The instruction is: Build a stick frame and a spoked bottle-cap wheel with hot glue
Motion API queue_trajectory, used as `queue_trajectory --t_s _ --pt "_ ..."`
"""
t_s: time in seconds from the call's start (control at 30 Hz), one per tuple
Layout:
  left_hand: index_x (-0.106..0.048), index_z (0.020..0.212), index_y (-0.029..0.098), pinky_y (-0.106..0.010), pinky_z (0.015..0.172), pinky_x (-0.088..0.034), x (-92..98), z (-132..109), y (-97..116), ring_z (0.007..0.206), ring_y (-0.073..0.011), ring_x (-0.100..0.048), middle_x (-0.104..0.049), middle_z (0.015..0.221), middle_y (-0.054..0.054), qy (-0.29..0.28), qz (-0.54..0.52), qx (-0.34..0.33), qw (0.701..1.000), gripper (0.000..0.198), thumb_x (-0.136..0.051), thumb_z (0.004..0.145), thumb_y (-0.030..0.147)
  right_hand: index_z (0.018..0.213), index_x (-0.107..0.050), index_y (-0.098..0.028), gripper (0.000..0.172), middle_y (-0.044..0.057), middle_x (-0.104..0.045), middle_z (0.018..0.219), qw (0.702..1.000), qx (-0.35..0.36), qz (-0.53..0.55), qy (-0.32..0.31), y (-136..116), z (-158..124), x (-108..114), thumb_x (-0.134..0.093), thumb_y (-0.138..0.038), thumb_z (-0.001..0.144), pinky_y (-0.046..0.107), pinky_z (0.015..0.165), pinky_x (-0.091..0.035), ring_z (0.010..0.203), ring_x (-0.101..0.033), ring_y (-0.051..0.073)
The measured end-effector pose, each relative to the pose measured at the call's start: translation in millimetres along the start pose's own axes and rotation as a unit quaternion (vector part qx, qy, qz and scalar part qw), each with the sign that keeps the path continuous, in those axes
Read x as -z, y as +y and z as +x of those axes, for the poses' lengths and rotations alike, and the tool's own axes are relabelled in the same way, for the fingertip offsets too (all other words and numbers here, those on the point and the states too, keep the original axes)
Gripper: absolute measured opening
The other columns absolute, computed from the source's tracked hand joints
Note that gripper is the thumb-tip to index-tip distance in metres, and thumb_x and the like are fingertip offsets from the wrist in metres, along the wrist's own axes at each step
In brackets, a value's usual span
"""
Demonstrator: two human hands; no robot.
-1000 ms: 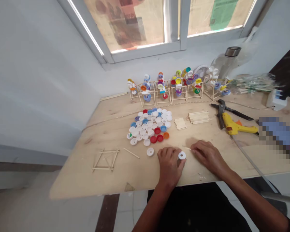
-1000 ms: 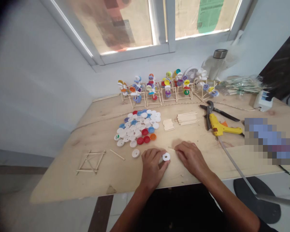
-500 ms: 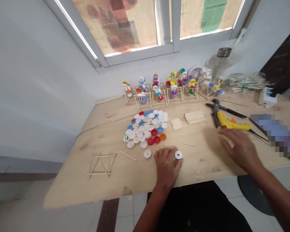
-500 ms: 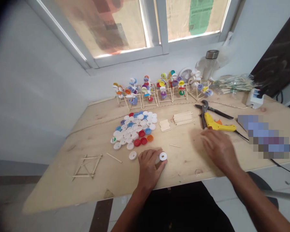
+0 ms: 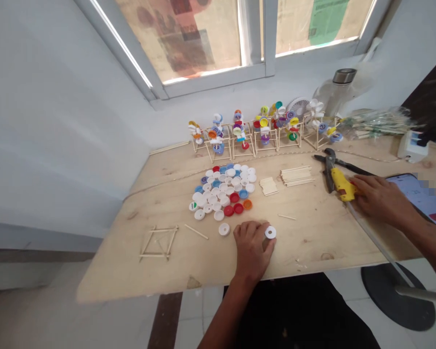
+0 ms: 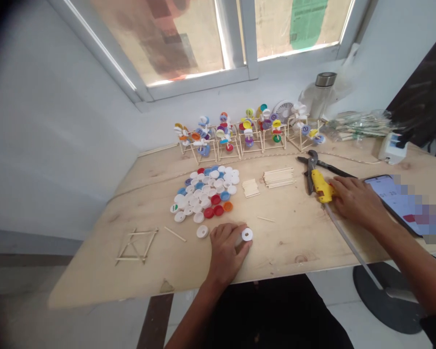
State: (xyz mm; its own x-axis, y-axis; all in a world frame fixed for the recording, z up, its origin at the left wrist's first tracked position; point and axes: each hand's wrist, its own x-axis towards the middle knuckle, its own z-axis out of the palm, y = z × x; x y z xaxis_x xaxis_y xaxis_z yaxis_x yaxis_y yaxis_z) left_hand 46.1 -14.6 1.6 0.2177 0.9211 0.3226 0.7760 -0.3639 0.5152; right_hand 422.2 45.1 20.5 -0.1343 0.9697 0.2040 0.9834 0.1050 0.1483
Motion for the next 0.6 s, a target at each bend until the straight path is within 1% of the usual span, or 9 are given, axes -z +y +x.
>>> queue_trajectory --t_s 0.1,0.23,0.3,0.37,0.43,0.5,0.53,0.57,0.6 --pt "-0.065 0.103 0.022 -0.042 0.090 -0.035 1.9 0.7 0.0 0.095 -0.0214 -0.054 -0.064 0.099 -0.003 -0.013 -0.001 -0.007 1.000 0.030 -0.071 0.074 0.017 0.117 -0.060 -0.010 0.042 0.019 -0.059 0.127 1.000 0.003 0.014 -0.011 3.2 6.8 -1.3 -0.054 -0.025 0.079 0.037 0.081 -0.039 0.106 -0.056 0.028" --pt "-0.065 0.101 0.023 -0.041 0.089 -0.036 0.9 1.3 -0.2 0.093 -0.0216 -0.054 -0.064 0.096 -0.003 -0.012 0.005 -0.007 1.000 0.029 -0.072 0.073 0.017 0.112 -0.060 -0.010 0.038 0.020 -0.060 0.122 0.999 -0.012 0.025 -0.029 -0.4 6.3 9.7 -0.055 -0.025 0.078 0.035 0.076 -0.040 0.089 -0.060 0.024" --pt "-0.065 0.100 0.023 -0.041 0.088 -0.036 -0.7 1.4 -0.2 0.093 -0.0221 -0.053 -0.064 0.095 -0.003 -0.008 0.003 0.000 1.000 0.027 -0.072 0.073 0.019 0.112 -0.060 -0.012 0.037 0.019 -0.061 0.120 0.997 -0.057 0.038 -0.048 -4.9 1.8 18.6 -0.055 -0.028 0.079 0.036 0.072 -0.040 0.083 -0.060 0.023" --pt "-0.065 0.099 0.022 -0.042 0.087 -0.036 -2.3 1.7 0.0 0.093 -0.0224 -0.053 -0.064 0.095 -0.004 -0.005 0.004 0.004 1.000 0.026 -0.072 0.074 0.021 0.113 -0.059 -0.015 0.040 0.018 -0.061 0.118 0.988 -0.115 0.085 -0.053 -11.3 -4.9 28.2 -0.057 -0.034 0.078 0.036 0.068 -0.040 0.082 -0.060 0.023" --pt "-0.064 0.097 0.022 -0.041 0.086 -0.036 -3.6 2.2 0.1 0.092 -0.0226 -0.053 -0.064 0.094 -0.004 -0.001 0.010 0.003 1.000 0.024 -0.072 0.074 0.022 0.113 -0.059 -0.017 0.045 0.017 -0.064 0.108 0.968 -0.166 0.185 -0.038 -20.8 -12.6 38.3 -0.060 -0.041 0.074 0.035 0.066 -0.042 0.080 -0.060 0.023" --pt "-0.064 0.096 0.022 -0.041 0.086 -0.036 -4.7 2.6 0.2 0.092 -0.0227 -0.053 -0.063 0.093 -0.004 0.001 0.020 0.000 1.000 0.024 -0.072 0.074 0.023 0.111 -0.059 -0.020 0.048 0.013 -0.067 0.100 0.928 -0.197 0.315 -0.028 -35.1 -20.1 49.0 -0.062 -0.045 0.070 0.034 0.065 -0.045 0.076 -0.061 0.021" --pt "-0.064 0.097 0.022 -0.041 0.086 -0.036 -5.1 2.6 0.3 0.092 -0.0229 -0.053 -0.063 0.093 -0.004 0.001 0.023 0.001 1.000 0.024 -0.072 0.074 0.024 0.109 -0.060 -0.022 0.049 0.012 -0.067 0.098 0.905 -0.205 0.371 -0.031 -44.1 -23.5 54.3 -0.064 -0.048 0.068 0.034 0.065 -0.046 0.077 -0.062 0.022" --pt "-0.063 0.097 0.022 -0.041 0.086 -0.036 -5.5 2.6 0.3 0.092 -0.0232 -0.052 -0.063 0.094 -0.004 0.000 0.024 0.003 1.000 0.025 -0.073 0.074 0.025 0.108 -0.061 -0.023 0.048 0.011 -0.067 0.103 0.888 -0.196 0.414 -0.044 -54.2 -26.9 59.4 -0.064 -0.049 0.068 0.033 0.067 -0.048 0.083 -0.062 0.023" --pt "-0.063 0.098 0.022 -0.042 0.086 -0.036 -5.8 2.4 0.3 0.093 -0.0235 -0.052 -0.063 0.094 -0.004 -0.001 0.024 0.007 1.000 0.027 -0.073 0.074 0.026 0.105 -0.063 -0.024 0.044 0.010 -0.067 0.106 0.880 -0.194 0.431 -0.054 -64.9 -30.1 63.8 -0.064 -0.050 0.069 0.032 0.068 -0.049 0.087 -0.063 0.024"
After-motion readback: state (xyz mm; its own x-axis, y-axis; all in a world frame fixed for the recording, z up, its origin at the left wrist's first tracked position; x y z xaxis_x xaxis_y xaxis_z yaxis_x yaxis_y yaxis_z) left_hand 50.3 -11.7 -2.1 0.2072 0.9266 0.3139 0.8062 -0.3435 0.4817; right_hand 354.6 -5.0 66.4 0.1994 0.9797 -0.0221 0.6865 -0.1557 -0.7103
